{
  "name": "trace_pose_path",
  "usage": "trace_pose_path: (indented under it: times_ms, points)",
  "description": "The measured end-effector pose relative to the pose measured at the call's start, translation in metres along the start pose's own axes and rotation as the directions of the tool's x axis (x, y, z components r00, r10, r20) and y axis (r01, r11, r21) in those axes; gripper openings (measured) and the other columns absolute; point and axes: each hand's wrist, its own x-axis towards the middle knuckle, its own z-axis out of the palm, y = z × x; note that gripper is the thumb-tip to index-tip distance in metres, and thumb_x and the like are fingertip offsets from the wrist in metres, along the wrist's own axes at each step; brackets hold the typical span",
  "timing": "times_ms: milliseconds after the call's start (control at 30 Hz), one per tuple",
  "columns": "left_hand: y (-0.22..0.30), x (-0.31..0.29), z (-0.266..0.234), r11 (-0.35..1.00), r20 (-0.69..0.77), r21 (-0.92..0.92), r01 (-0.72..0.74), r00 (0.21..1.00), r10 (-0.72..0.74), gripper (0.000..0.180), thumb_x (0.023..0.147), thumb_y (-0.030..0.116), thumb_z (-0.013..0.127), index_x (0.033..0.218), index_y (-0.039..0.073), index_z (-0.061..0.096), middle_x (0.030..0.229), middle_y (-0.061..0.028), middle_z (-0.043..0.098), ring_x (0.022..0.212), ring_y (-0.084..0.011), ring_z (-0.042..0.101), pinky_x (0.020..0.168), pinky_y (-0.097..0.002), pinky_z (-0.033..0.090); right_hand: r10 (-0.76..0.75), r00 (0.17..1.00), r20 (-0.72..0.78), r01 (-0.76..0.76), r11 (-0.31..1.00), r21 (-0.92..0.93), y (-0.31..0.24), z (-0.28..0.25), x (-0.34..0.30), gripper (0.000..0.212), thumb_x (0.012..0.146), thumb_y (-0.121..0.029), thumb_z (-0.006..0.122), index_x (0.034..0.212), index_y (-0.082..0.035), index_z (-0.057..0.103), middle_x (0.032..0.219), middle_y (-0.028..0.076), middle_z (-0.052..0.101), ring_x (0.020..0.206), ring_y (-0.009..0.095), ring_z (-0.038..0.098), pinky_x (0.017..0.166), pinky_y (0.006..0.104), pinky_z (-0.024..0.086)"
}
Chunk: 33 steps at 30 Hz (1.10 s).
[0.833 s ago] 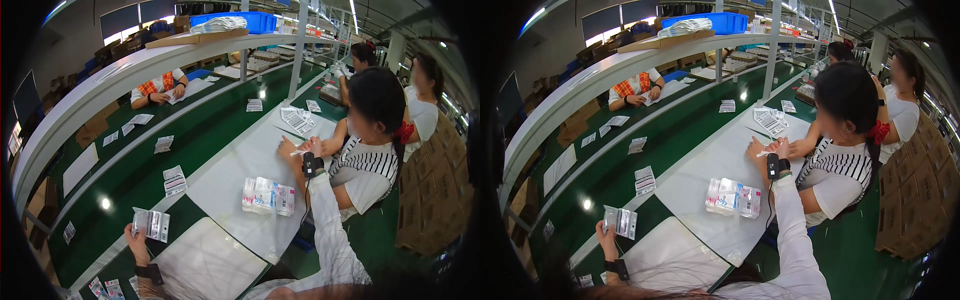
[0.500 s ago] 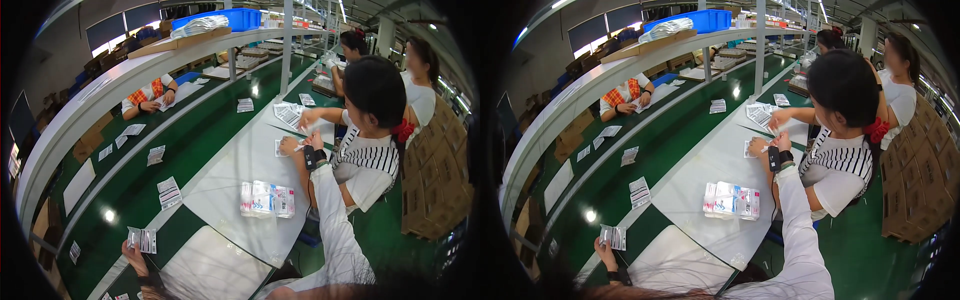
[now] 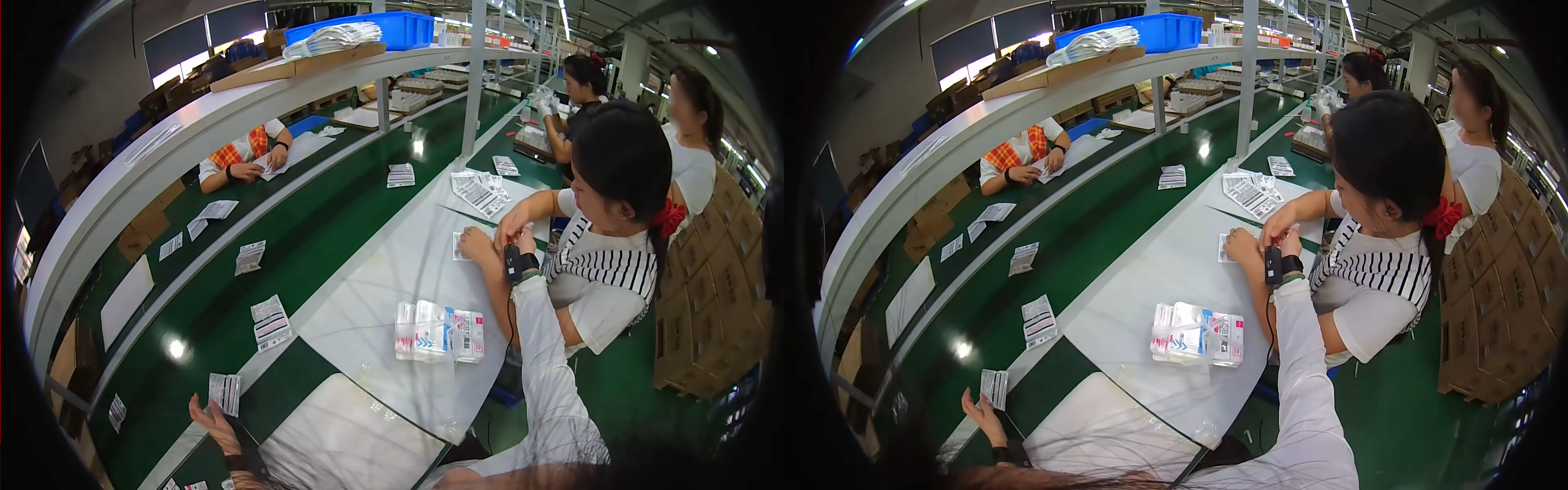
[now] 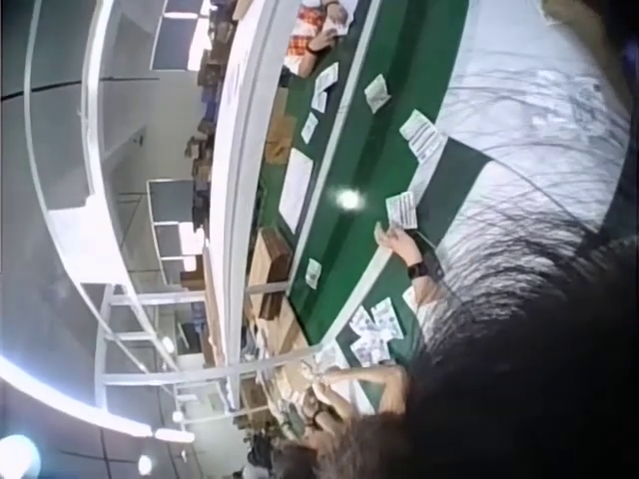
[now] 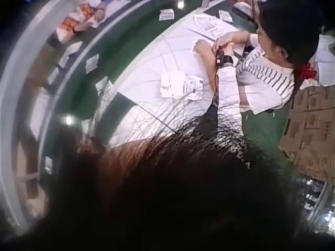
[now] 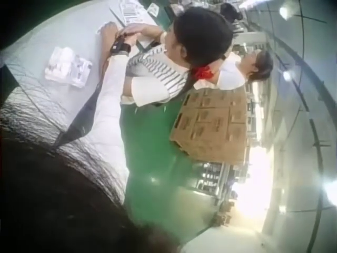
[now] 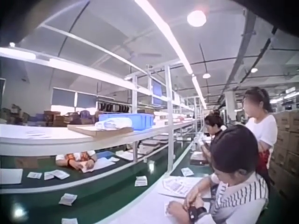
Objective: The person places a white adapter into a plastic bag, peels the adhesive backing, and folds the flap to seal it before setting the finished package aside.
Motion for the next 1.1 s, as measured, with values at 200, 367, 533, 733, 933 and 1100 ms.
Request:
trace_pose_path:
  times_ms: [200, 367, 533, 733, 933, 1100]
  points:
    - [0.004, 0.000, -0.004, 1.000, 0.097, 0.026, -0.015, 0.995, 0.012, 0.030, 0.102, 0.021, 0.053, 0.124, 0.001, 0.055, 0.139, -0.0210, 0.041, 0.128, -0.0334, 0.042, 0.108, -0.0432, 0.035, -0.354, 0.914, -0.201, 0.246, 0.874, -0.418, -0.002, -0.012, 0.035, 0.061, 0.104, -0.049, 0.032, 0.097, 0.003, 0.064, 0.086, 0.017, 0.066, 0.075, 0.032, 0.063, 0.067, 0.0426, 0.051]
    - [0.014, -0.002, -0.005, 0.999, 0.139, -0.045, 0.029, 0.990, -0.022, 0.024, 0.102, 0.021, 0.053, 0.113, 0.001, 0.060, 0.135, -0.0202, 0.043, 0.124, -0.0322, 0.045, 0.105, -0.0418, 0.038, -0.267, 0.941, -0.210, 0.171, 0.907, -0.386, 0.006, -0.031, 0.058, 0.062, 0.104, -0.046, 0.031, 0.101, 0.006, 0.065, 0.095, 0.024, 0.066, 0.085, 0.039, 0.064, 0.074, 0.0466, 0.052]
    - [-0.002, 0.000, -0.005, 1.000, 0.175, -0.014, -0.014, 0.984, 0.017, 0.023, 0.103, 0.020, 0.051, 0.111, 0.001, 0.060, 0.131, -0.0192, 0.047, 0.122, -0.0321, 0.047, 0.104, -0.0409, 0.038, -0.237, 0.943, -0.234, 0.158, 0.937, -0.312, 0.019, -0.033, 0.062, 0.066, 0.102, -0.050, 0.031, 0.105, 0.007, 0.064, 0.102, 0.026, 0.065, 0.089, 0.040, 0.063, 0.077, 0.0472, 0.051]
    - [0.011, -0.001, -0.008, 0.999, 0.193, -0.002, -0.053, 0.980, 0.052, 0.021, 0.103, 0.019, 0.049, 0.108, 0.002, 0.061, 0.123, -0.0170, 0.052, 0.120, -0.0306, 0.048, 0.105, -0.0400, 0.037, -0.169, 0.947, -0.274, 0.139, 0.982, -0.124, 0.009, -0.028, 0.047, 0.078, 0.094, -0.065, 0.032, 0.111, 0.005, 0.062, 0.106, 0.021, 0.063, 0.085, 0.034, 0.059, 0.074, 0.0417, 0.048]
    - [0.013, -0.001, -0.012, 0.999, 0.184, -0.022, -0.037, 0.982, 0.040, 0.023, 0.104, 0.021, 0.048, 0.106, 0.002, 0.062, 0.121, -0.0173, 0.054, 0.118, -0.0314, 0.050, 0.105, -0.0416, 0.037, -0.068, 0.960, -0.273, 0.092, 0.993, 0.074, 0.005, -0.030, 0.043, 0.092, 0.087, -0.079, 0.033, 0.117, 0.003, 0.059, 0.109, 0.017, 0.062, 0.080, 0.027, 0.055, 0.071, 0.0361, 0.045]
    - [0.013, -0.001, -0.003, 0.997, 0.203, -0.065, -0.037, 0.978, 0.049, 0.025, 0.104, 0.021, 0.047, 0.106, 0.001, 0.061, 0.120, -0.0159, 0.053, 0.117, -0.0296, 0.050, 0.104, -0.0393, 0.037, -0.097, 0.973, -0.211, 0.151, 0.954, 0.259, -0.004, -0.033, 0.054, 0.106, 0.081, -0.090, 0.033, 0.129, 0.003, 0.053, 0.119, 0.014, 0.058, 0.084, 0.022, 0.054, 0.074, 0.0318, 0.044]
